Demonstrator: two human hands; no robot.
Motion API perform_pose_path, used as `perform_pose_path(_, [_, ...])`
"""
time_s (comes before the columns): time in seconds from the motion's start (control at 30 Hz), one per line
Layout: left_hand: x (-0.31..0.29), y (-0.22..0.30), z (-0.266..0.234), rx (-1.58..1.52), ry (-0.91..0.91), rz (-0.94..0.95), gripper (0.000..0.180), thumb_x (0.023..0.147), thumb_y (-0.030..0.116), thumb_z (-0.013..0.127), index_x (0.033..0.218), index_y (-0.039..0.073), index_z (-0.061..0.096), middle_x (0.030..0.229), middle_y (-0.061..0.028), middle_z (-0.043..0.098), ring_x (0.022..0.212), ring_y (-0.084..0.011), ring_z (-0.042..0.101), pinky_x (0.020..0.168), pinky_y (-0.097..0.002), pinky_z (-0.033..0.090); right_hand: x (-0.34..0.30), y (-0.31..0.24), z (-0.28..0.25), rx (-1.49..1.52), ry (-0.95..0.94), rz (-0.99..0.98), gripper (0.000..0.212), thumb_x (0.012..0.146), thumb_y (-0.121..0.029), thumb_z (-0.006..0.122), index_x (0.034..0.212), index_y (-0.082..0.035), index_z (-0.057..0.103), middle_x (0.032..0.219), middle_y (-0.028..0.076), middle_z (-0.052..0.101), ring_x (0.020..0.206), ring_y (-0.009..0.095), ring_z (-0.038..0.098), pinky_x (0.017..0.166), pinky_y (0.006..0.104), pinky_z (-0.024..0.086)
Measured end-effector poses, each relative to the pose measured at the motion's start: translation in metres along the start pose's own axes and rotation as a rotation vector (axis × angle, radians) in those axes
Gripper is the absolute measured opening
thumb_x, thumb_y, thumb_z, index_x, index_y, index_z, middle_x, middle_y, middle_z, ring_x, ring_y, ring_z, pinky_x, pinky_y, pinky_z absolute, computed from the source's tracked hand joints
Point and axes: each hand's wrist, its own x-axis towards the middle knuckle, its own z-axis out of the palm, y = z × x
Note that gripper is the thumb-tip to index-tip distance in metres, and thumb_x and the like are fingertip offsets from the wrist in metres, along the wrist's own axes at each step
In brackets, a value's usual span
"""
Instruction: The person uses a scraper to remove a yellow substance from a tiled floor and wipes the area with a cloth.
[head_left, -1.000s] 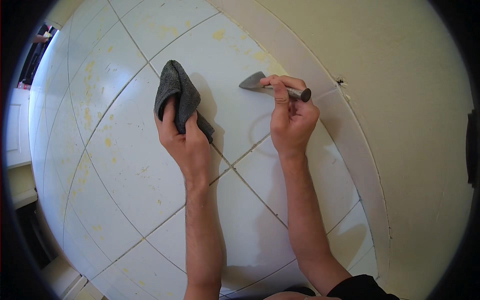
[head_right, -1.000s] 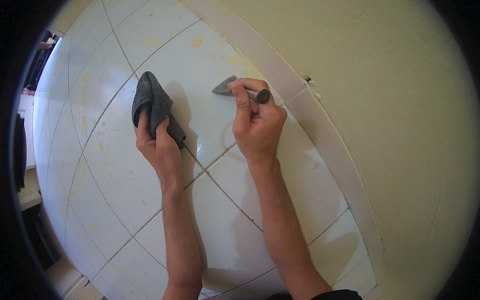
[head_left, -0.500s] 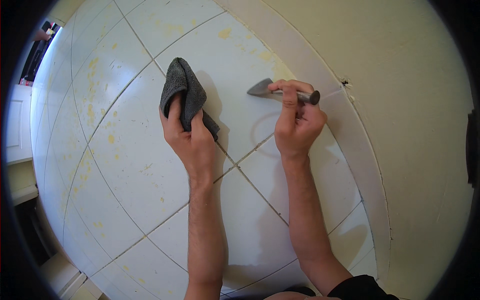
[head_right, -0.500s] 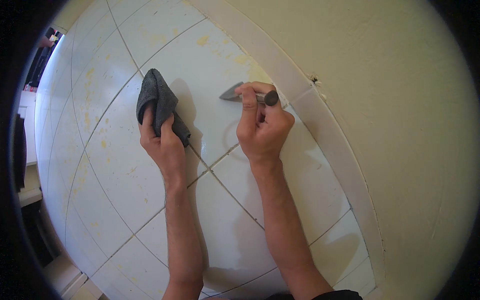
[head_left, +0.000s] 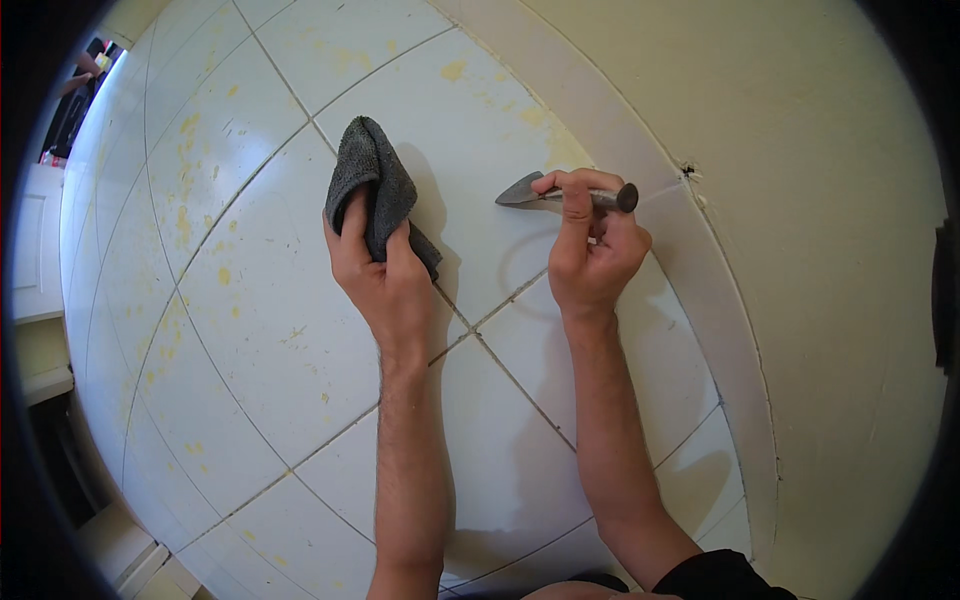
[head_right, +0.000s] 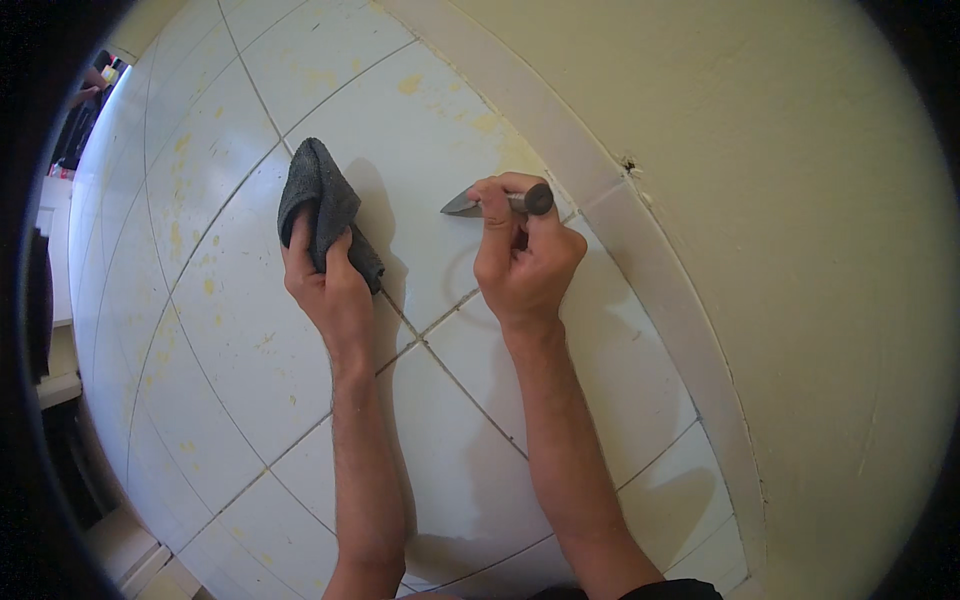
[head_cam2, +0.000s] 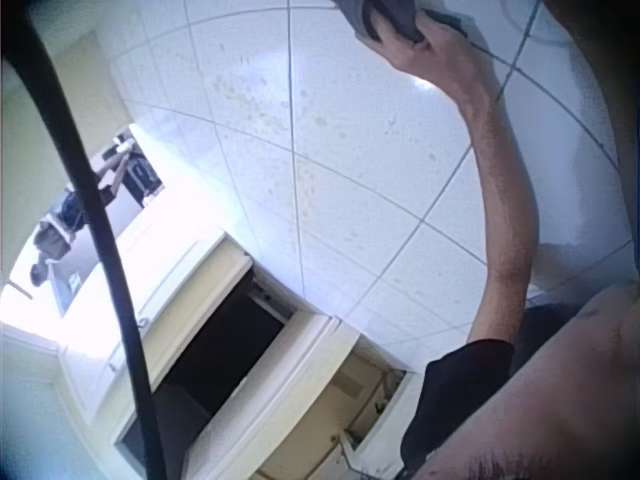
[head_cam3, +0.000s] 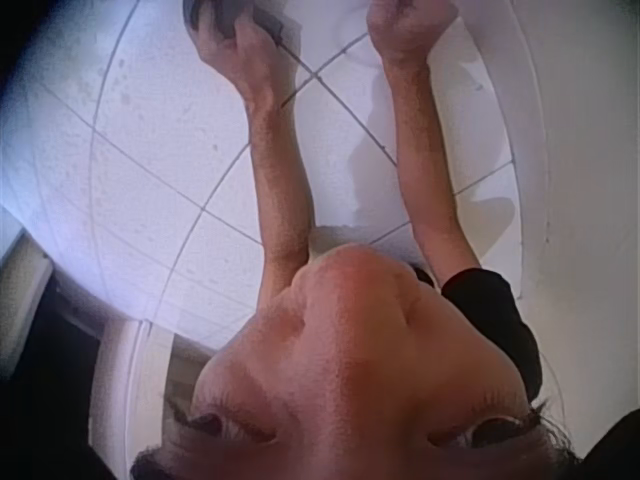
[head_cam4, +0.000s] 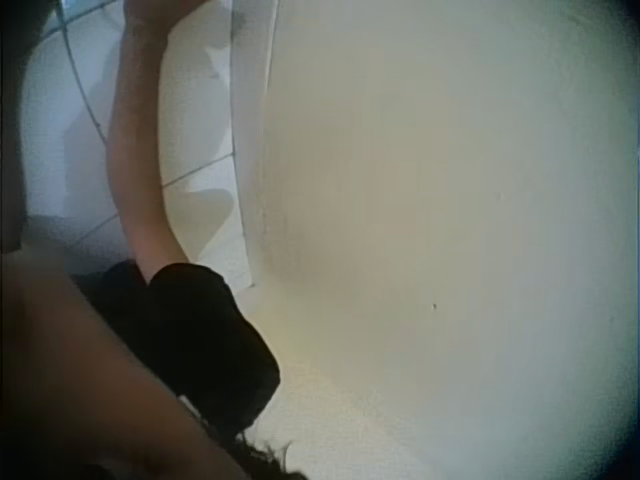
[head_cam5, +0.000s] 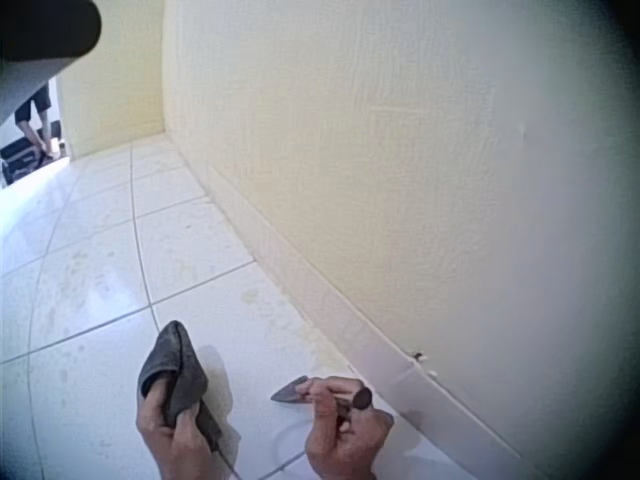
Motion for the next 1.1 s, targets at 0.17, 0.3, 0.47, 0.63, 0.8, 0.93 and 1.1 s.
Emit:
perform_pose_path(0.17, [0.000,0.003,0.001,-0.020,0.004,-0.010,0.036,0.089,-0.006,0.056,0.124,-0.009,0.061,0.121,-0.0152,0.058,0.115,-0.0275,0.057,0.102,-0.0337,0.043,0.001,-0.003,0.002,0.040,-0.085,0.091,0.015,0.102,-0.009,0.057,0.092,0.000,0.064,0.085,0.004,0.074,0.052,-0.001,0.041,0.045,0.0176,0.027])
perform_pose_path(0.3, [-0.001,0.001,0.001,-0.032,0.009,-0.004,0.036,0.089,-0.005,0.056,0.124,-0.009,0.061,0.122,-0.0150,0.058,0.115,-0.0271,0.057,0.102,-0.0337,0.043,0.002,-0.006,-0.001,-0.022,-0.043,0.050,0.012,0.100,-0.008,0.061,0.092,0.000,0.067,0.083,0.002,0.074,0.050,-0.001,0.042,0.044,0.0190,0.028])
perform_pose_path(0.47, [-0.002,0.001,0.002,-0.038,0.005,-0.027,0.036,0.089,-0.005,0.056,0.125,-0.008,0.061,0.123,-0.0151,0.058,0.116,-0.0270,0.057,0.103,-0.0341,0.042,0.000,-0.002,-0.001,-0.023,-0.074,0.048,0.015,0.101,-0.008,0.058,0.092,0.001,0.066,0.087,0.003,0.075,0.051,-0.001,0.038,0.045,0.0185,0.025])
perform_pose_path(0.63, [0.000,0.001,0.001,-0.023,-0.001,-0.021,0.036,0.090,-0.005,0.056,0.125,-0.009,0.061,0.123,-0.0154,0.058,0.116,-0.0273,0.057,0.103,-0.0342,0.043,0.002,-0.005,0.002,-0.011,-0.084,0.116,0.016,0.101,-0.009,0.058,0.092,0.001,0.066,0.088,0.005,0.075,0.051,-0.001,0.038,0.044,0.0184,0.026])
perform_pose_path(0.8, [-0.001,0.000,0.000,-0.012,-0.009,-0.015,0.036,0.089,-0.005,0.056,0.125,-0.009,0.061,0.123,-0.0156,0.058,0.116,-0.0275,0.057,0.102,-0.0341,0.043,0.002,0.001,0.001,0.000,-0.013,0.056,0.009,0.097,-0.008,0.065,0.093,-0.002,0.069,0.078,0.000,0.073,0.045,0.001,0.040,0.041,0.0214,0.029])
perform_pose_path(0.93, [-0.001,-0.004,0.001,0.007,-0.004,0.000,0.040,0.091,0.000,0.057,0.130,-0.009,0.059,0.124,-0.0142,0.061,0.112,-0.0219,0.059,0.100,-0.0315,0.045,-0.001,0.002,-0.001,-0.038,0.016,-0.020,0.009,0.097,-0.008,0.065,0.091,-0.003,0.070,0.076,-0.002,0.072,0.045,0.001,0.040,0.041,0.0216,0.028])
perform_pose_path(1.1, [0.000,-0.002,0.000,0.007,-0.012,-0.002,0.040,0.091,0.000,0.058,0.130,-0.009,0.059,0.124,-0.0142,0.061,0.112,-0.0219,0.059,0.100,-0.0315,0.045,0.000,0.001,0.001,-0.034,-0.065,0.074,0.008,0.096,-0.009,0.067,0.091,-0.004,0.070,0.074,-0.003,0.071,0.044,0.001,0.039,0.041,0.0219,0.028])
